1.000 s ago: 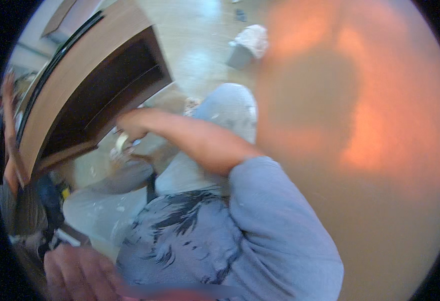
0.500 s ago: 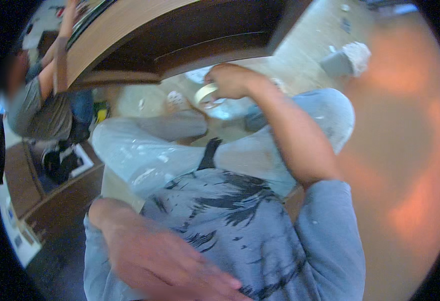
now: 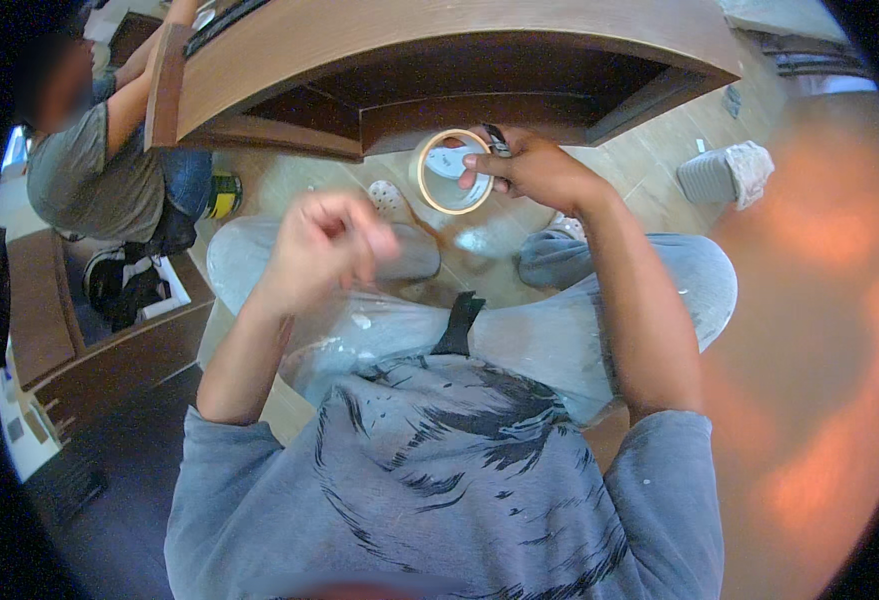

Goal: The person sits on the floor and applies adhesive edge banding to the edges of a wooden cabinet. They measure, cut, and press the tape along the edges, then trim the excess with a utility knife.

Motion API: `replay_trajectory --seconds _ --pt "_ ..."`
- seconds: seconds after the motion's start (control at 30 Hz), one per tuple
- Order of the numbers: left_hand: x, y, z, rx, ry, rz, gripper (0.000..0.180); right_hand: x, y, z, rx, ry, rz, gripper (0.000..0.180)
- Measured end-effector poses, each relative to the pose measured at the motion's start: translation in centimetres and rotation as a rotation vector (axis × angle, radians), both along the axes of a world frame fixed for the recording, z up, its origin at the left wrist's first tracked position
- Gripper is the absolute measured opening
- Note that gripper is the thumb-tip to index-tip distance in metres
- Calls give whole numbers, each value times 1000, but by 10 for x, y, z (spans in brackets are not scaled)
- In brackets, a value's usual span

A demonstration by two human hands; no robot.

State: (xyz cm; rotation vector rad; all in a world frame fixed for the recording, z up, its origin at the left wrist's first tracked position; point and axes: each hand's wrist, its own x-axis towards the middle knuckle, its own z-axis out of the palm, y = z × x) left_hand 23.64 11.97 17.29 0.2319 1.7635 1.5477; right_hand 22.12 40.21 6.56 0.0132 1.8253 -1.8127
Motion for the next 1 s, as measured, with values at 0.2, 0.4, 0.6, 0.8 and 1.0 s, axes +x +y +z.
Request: replay_trajectory --seconds 0.2,0.4,0.6,0.8,1.0 --pt "-32 0 -92 156 -211 289 38 -4 -4 -22 -156 -147 -217 22" --pt "-33 23 -106 329 -150 243 43 -9 -9 -26 -110 -230 -302 34" --pt "-45 20 -111 366 -161 110 40 -9 -16 -25 38 -141 -93 39" --pt "-29 21 -121 288 -136 144 31 -10 -27 -21 -13 90 -52 40" --pt "-29 19 -128 273 -41 152 28 -13 -18 -17 83 37 -116 40"
